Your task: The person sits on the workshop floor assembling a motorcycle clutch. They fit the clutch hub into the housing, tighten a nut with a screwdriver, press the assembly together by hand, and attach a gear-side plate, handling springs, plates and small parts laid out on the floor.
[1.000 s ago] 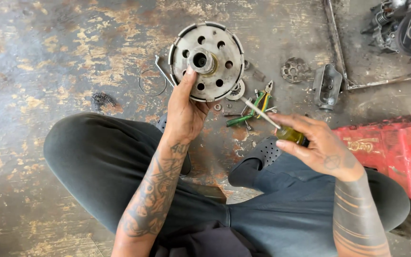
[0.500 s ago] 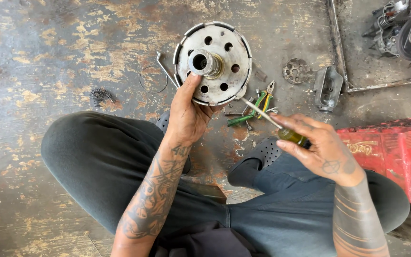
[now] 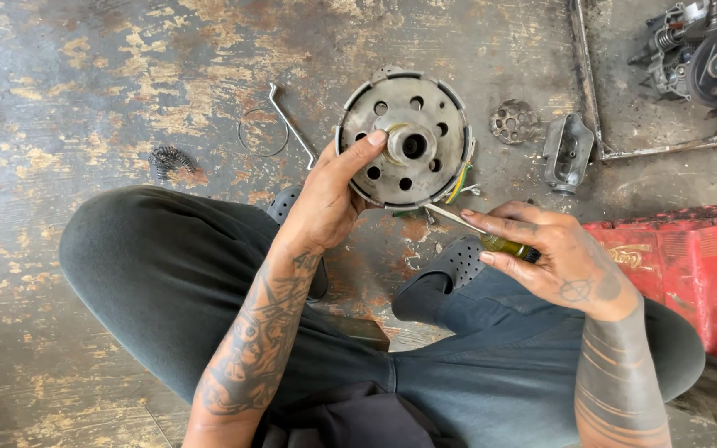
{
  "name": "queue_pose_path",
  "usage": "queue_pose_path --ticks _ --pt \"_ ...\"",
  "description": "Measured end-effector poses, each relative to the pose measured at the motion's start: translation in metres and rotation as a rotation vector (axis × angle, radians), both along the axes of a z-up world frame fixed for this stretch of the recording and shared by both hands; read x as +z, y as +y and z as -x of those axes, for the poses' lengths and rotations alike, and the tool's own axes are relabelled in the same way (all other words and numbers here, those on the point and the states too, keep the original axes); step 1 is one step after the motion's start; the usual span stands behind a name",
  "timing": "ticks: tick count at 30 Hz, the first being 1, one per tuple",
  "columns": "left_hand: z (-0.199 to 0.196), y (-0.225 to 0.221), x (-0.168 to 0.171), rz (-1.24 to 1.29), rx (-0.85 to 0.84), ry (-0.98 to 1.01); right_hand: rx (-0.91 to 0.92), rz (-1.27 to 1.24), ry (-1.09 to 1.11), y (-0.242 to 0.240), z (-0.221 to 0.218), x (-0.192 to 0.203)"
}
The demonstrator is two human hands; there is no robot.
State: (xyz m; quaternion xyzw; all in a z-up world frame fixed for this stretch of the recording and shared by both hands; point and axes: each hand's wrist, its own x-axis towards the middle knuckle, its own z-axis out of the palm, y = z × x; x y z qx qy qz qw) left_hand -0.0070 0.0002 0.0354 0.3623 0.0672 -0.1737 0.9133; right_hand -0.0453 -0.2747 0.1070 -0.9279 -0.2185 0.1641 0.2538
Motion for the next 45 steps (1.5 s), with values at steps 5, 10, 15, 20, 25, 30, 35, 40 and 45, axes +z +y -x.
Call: queue_pose_path --ticks 5,10,15,20,25,30,35,40,45 --pt "0.003 -0.01 0.005 -0.081 -0.097 -0.026 0.127 -0.058 -0.01 0.003 -0.006 -0.005" --pt "0.001 -0.024 -0.005 -0.028 0.019 -0.008 0.124 -0.256 -0.046 0.003 -0.005 -0.022" --pt "0.003 -0.021 0.001 -0.051 0.077 -0.05 0.093 -0.28 -0.09 0.001 -0.004 -0.035" --pt "-0.001 -0.017 -0.008 -0.031 0.114 -0.018 0.073 -0.324 -0.095 0.02 -0.001 -0.032" --pt "-0.005 -0.015 -0.016 0.014 0.155 0.014 0.043 -0.339 -0.112 0.028 0.004 -0.039" --pt "-0.005 -0.013 -0.022 -0.019 0.035 0.016 0.051 -0.368 0.031 0.017 -0.005 -0.036" --pt "0.005 -0.031 -0.017 0.088 -0.062 -0.014 0.104 -0.064 0.065 -0.015 -0.019 0.001" --pt "0.002 -0.035 -0.028 0.15 -0.008 -0.019 -0.103 0.171 0.202 -0.035 -0.012 0.026" --pt "-0.001 -0.021 -0.024 0.329 0.101 0.003 0.02 -0.029 0.137 -0.039 -0.007 0.01"
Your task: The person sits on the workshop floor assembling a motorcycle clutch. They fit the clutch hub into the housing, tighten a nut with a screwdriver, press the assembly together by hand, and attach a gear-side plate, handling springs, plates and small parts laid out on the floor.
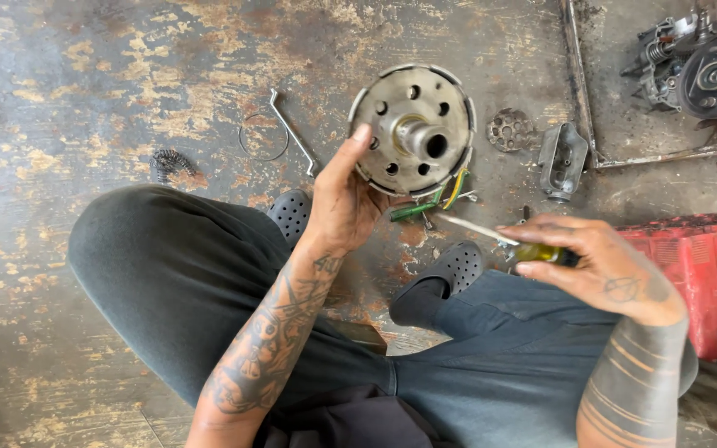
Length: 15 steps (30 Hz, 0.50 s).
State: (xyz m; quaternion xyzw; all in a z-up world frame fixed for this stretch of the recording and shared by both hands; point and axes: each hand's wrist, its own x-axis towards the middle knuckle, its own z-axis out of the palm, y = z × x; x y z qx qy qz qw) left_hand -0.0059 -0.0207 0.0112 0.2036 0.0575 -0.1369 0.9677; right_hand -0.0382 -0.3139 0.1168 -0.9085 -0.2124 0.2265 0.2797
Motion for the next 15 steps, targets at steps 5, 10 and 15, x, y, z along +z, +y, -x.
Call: queue_pose_path --ticks 5,10,15 --pt "0.001 0.011 0.006 0.05 0.058 -0.014 0.045 -0.054 -0.052 0.028 0.009 -0.001" --pt "0.003 0.017 -0.001 0.117 0.071 -0.073 -0.068 -0.111 -0.067 0.014 0.008 -0.009" --pt "0.009 0.01 -0.005 0.316 0.056 -0.189 -0.372 -0.717 0.048 0.025 0.005 -0.042"
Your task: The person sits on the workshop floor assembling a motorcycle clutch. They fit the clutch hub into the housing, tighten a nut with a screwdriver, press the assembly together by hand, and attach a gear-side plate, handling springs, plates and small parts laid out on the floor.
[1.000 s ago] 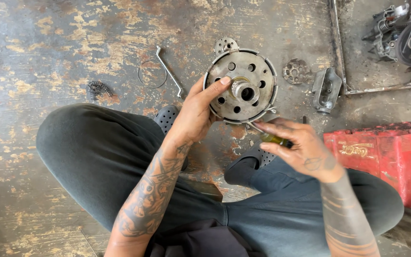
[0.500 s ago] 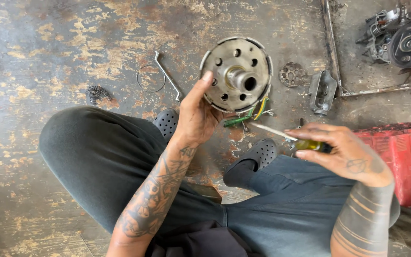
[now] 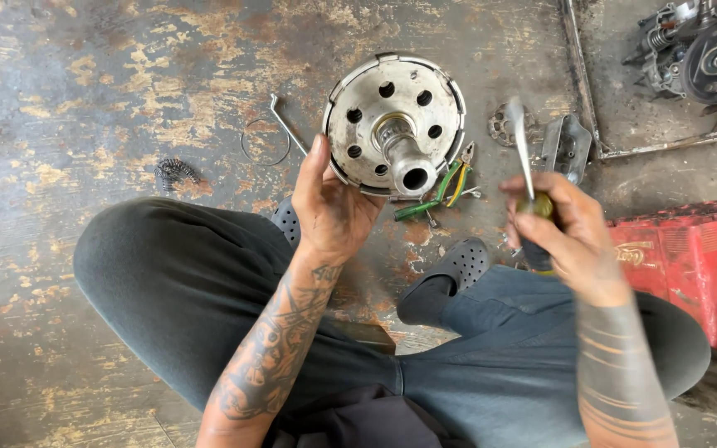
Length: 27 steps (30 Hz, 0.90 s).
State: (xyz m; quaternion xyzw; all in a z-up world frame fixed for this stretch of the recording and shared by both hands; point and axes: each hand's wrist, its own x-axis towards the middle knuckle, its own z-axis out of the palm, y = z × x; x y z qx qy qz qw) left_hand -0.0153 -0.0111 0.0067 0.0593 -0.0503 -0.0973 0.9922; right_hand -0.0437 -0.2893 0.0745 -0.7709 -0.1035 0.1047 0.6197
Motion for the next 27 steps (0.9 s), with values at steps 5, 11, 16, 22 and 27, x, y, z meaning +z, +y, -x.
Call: queue_pose_path --ticks 5,11,16,22,27 --pt "0.011 -0.033 -0.014 -0.144 0.087 0.009 -0.107 -0.463 0.002 0.049 -0.008 -0.058" --pt "0.017 -0.052 -0.007 -0.155 0.048 -0.128 -0.361 -0.373 -0.028 0.07 -0.01 -0.048" --pt "0.004 -0.02 -0.005 -0.851 -0.212 -0.217 -0.475 -0.274 -0.031 0.033 -0.028 -0.045" --pt "-0.006 -0.023 -0.011 -0.982 -0.194 -0.052 -0.229 -0.11 0.01 0.007 -0.033 -0.033" --pt "-0.009 -0.037 -0.049 -0.719 -0.177 0.035 -0.168 -0.125 0.063 -0.001 -0.04 -0.021"
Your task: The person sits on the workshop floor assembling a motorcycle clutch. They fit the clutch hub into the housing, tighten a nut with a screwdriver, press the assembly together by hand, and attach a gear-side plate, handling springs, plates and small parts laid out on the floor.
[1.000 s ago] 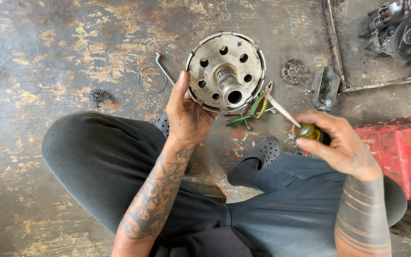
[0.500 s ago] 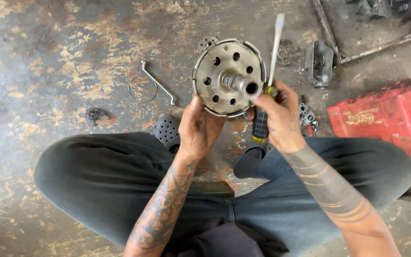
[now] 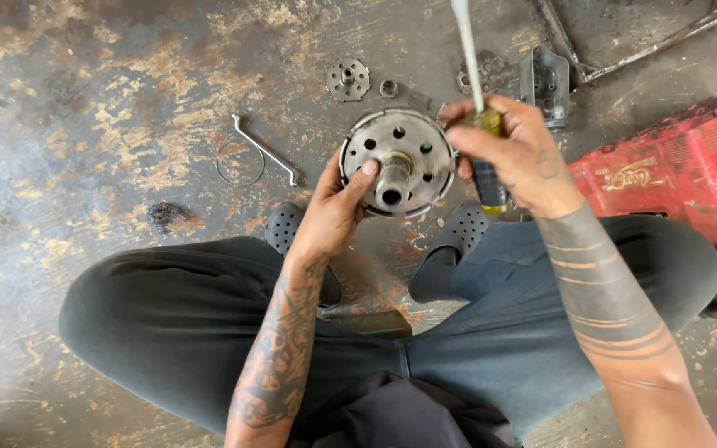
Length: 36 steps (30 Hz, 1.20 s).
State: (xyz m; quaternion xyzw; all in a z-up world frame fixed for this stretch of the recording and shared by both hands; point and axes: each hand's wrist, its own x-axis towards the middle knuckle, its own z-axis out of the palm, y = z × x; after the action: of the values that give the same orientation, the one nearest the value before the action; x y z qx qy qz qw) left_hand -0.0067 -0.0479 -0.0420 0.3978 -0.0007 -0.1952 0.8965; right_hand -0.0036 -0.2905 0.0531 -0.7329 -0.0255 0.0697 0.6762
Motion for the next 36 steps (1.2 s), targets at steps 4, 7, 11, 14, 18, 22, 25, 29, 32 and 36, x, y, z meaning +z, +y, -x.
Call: queue_pose_path --ticks 4,7,11,14,18,22,25,29,32,36 --pt "-0.009 0.018 -0.009 0.205 -0.009 0.08 0.028 0.127 -0.076 -0.006 0.013 0.048" --pt "-0.015 0.039 0.003 0.105 0.132 0.045 0.292 0.423 -0.219 -0.025 0.023 0.057" --pt "-0.013 0.064 0.002 0.191 0.248 -0.026 0.446 0.772 -0.176 -0.021 0.033 0.063" --pt "-0.008 0.071 0.008 0.224 0.264 -0.049 0.468 0.834 -0.266 -0.006 0.039 0.062" --pt "-0.005 0.072 0.006 0.227 0.246 -0.065 0.408 0.885 -0.386 0.005 0.047 0.06" --pt "-0.004 0.068 0.014 0.226 0.264 -0.029 0.394 0.952 -0.413 0.01 0.048 0.06" --pt "-0.003 0.063 0.027 0.215 0.267 -0.019 0.378 0.991 -0.502 0.015 0.048 0.055" --pt "0.003 0.055 0.061 -0.029 0.214 -0.112 0.351 0.961 -0.477 0.029 0.047 0.046" --pt "0.006 0.049 0.076 -0.169 0.201 -0.17 0.278 0.887 -0.463 0.035 0.047 0.038" --pt "-0.001 0.031 0.032 0.039 0.354 -0.133 0.201 0.73 -0.391 0.034 0.044 0.02"
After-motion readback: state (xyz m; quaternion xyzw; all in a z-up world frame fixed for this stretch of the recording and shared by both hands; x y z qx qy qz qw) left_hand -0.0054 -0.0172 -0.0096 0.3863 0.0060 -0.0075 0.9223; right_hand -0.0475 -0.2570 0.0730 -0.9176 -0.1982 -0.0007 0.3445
